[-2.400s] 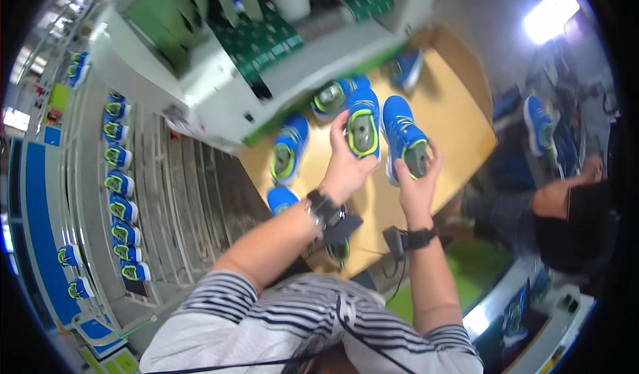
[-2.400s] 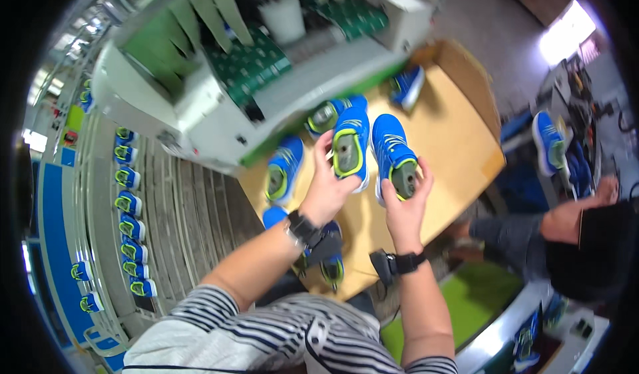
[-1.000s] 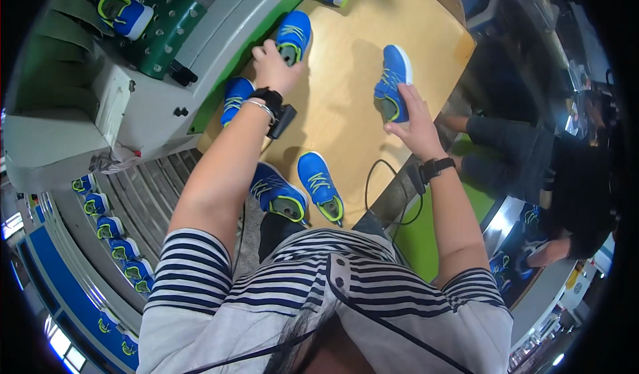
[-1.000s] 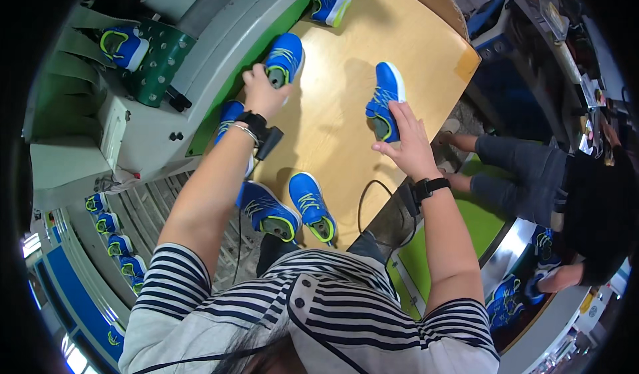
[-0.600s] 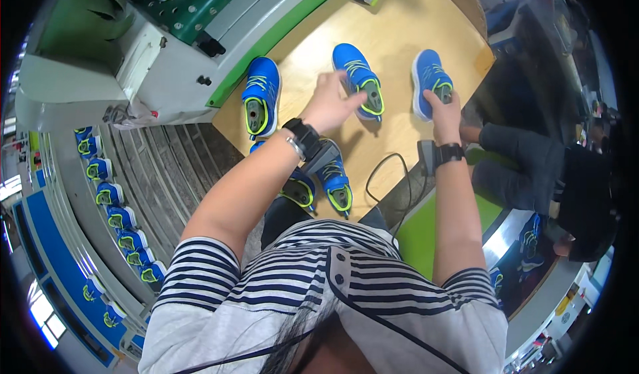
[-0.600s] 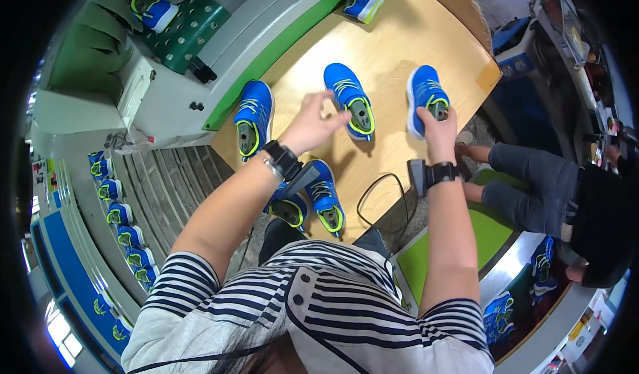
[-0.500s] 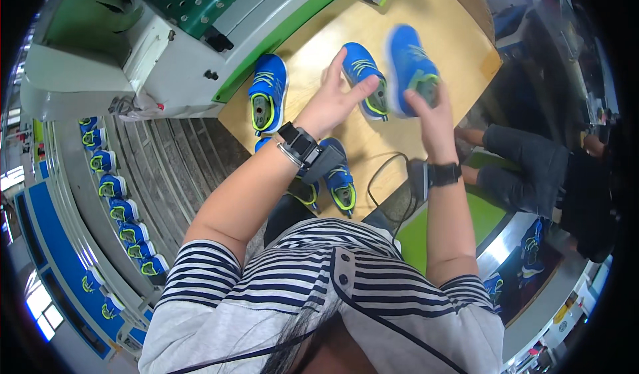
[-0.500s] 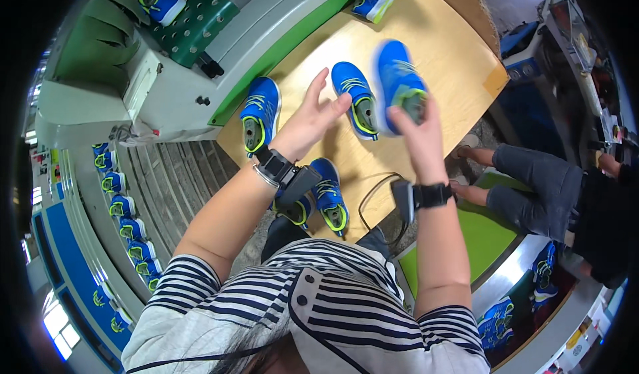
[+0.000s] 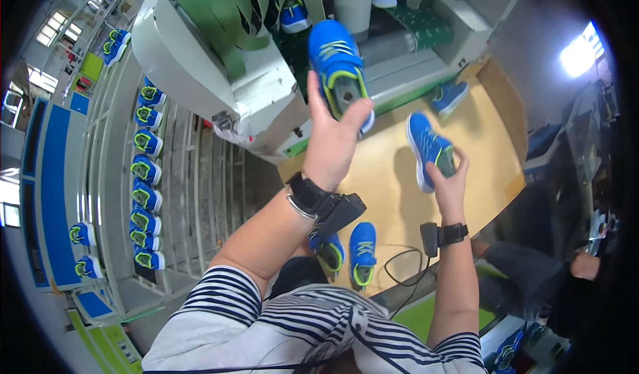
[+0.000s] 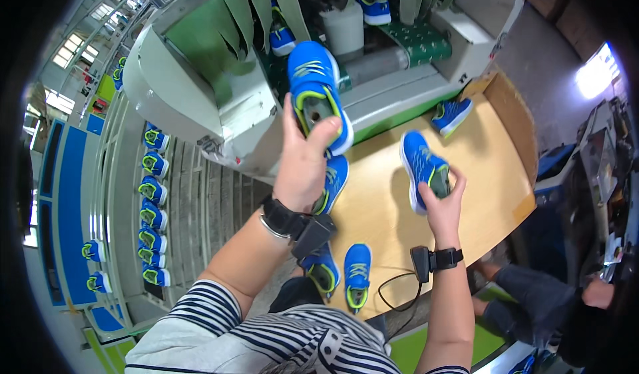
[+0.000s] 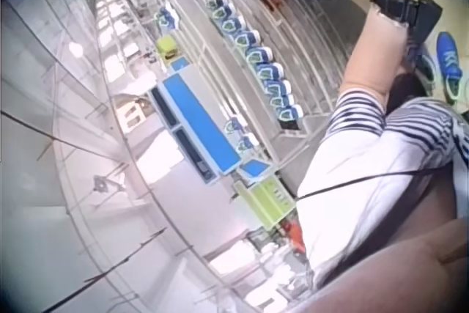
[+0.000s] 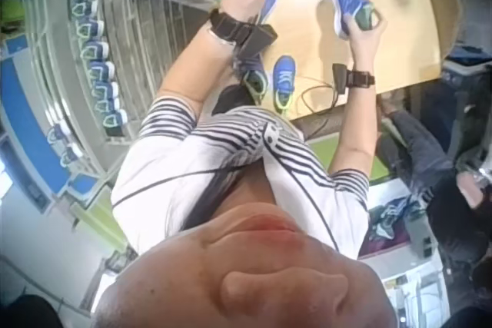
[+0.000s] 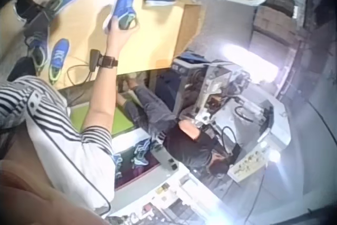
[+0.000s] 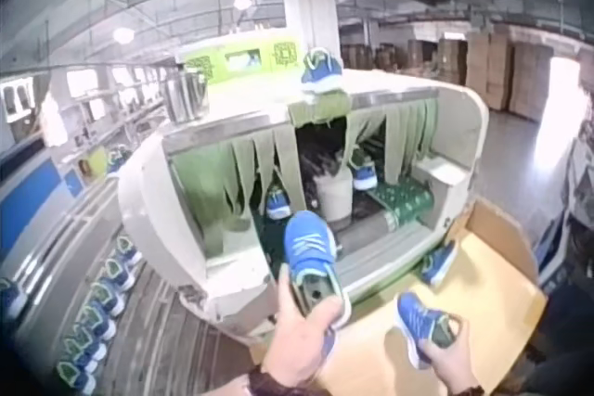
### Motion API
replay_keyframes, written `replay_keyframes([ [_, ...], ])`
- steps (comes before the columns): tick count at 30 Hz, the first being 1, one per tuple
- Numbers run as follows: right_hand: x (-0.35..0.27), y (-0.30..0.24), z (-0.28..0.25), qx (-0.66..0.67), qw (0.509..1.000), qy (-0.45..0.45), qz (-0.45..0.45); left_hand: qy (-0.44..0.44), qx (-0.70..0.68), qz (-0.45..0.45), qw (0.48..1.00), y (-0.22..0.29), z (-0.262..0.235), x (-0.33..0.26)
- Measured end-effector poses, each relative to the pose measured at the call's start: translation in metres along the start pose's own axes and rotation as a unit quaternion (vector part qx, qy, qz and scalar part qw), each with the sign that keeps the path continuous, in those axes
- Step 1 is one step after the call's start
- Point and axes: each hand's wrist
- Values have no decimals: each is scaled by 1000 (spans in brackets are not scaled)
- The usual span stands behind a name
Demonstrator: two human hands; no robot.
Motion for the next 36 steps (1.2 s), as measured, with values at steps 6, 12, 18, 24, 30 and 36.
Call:
replay_keyframes([
  [6,148,-154,13,-84,952,122,-269,135,138,64,979,5,6,58],
  [12,273,-158,42,-236,943,51,-231,148,330,131,923,-6,20,82],
  [18,107,-124,48,-7,950,95,-297,32,535,358,765,-13,8,93],
  [24,-122,-4,-7,-107,980,-86,-143,74,789,228,566,-2,11,116],
  [30,-227,47,-56,-78,987,-96,102,160,692,191,678,-22,-13,133],
  [36,-230,42,-58,-114,990,-80,37,145,500,314,794,-27,-5,121],
])
Point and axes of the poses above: each hand's wrist, its own x-axis towards the middle knuckle, its own z-axis out of the palm, y = z × x, and after that the axes turned 10 degrees about -x, right-handed
